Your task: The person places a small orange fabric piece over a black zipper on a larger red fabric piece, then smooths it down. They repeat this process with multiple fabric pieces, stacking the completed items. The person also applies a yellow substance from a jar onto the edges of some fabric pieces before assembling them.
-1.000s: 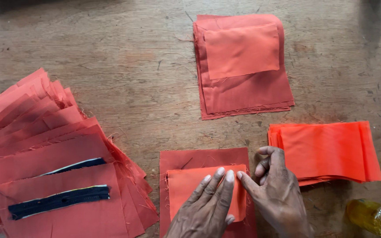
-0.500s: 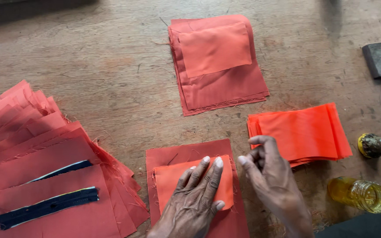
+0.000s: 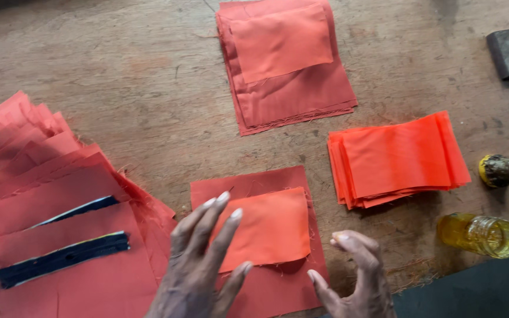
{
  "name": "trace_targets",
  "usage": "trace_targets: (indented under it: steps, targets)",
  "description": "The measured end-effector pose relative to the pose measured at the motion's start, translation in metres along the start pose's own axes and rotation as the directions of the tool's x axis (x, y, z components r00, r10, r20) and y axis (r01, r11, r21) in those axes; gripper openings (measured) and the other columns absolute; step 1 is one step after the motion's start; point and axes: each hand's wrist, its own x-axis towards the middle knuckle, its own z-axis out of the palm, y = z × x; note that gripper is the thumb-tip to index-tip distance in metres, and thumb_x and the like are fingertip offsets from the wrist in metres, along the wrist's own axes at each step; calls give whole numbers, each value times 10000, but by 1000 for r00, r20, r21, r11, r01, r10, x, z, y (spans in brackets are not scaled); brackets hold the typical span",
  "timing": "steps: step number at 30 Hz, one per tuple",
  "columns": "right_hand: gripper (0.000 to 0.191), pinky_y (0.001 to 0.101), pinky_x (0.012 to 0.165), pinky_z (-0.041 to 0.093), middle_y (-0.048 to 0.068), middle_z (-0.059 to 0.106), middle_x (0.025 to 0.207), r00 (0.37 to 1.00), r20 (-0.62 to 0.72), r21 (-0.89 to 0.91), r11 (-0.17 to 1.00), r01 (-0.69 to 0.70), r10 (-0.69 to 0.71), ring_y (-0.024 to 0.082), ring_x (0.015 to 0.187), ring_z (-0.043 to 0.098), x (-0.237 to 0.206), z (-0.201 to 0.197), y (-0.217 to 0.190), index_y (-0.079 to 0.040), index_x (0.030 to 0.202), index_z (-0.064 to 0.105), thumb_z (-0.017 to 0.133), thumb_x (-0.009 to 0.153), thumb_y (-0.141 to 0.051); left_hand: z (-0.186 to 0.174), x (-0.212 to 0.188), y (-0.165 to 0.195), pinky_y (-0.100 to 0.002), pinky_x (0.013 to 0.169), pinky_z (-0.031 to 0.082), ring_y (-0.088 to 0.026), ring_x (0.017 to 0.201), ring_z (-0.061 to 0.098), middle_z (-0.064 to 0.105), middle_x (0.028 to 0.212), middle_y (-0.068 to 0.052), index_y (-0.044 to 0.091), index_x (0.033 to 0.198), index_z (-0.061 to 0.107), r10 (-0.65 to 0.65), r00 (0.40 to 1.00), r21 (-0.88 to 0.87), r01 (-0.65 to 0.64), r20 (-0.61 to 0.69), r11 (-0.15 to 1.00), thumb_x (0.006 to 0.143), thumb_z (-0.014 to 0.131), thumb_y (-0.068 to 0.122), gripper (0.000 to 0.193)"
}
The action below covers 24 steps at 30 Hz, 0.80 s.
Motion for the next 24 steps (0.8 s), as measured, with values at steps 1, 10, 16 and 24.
trace_targets:
  steps: [1,10,16,24]
  targets:
    - [836,434,980,545,169,532,1255,1000,-10,-4,1000,19,-19,280,1161,594,-4,4,-3,-72,1358,389,875,680,-132,-5,-9,-3,-508,1157,301,-381,1449,350,383,1568,-192,40,1467,458,-3,1000,19,4,-19,1000,827,767,277,748]
    - [780,438,932,546,185,527,1237,971,-5,-47,970,240,-241,333,1135,587,16,19,-1,-63,1344,409,860,709,-108,8,-34,-3,-508,1089,399,-374,1325,496,499,1459,-172,49,1356,591,-50,997,27,51,-59,998,781,804,181,626]
    - [751,407,943,559,166,510,1228,972,-39,-102,968,227,-232,308,1140,584,10,10,-1,-62,1346,401,853,748,-113,4,-41,-3,-490,1028,469,-387,1254,538,558,1337,-186,-2,1287,622,-162,983,-50,158,-87,986,723,807,124,607]
    - [763,422,935,543,179,505,1213,969,12,-111,963,245,-245,325,1124,569,15,18,6,-54,1331,412,845,706,-119,0,-39,-14,-442,1017,537,-325,1199,624,615,1273,-148,9,1203,667,-86,991,25,89,-104,996,854,760,83,369]
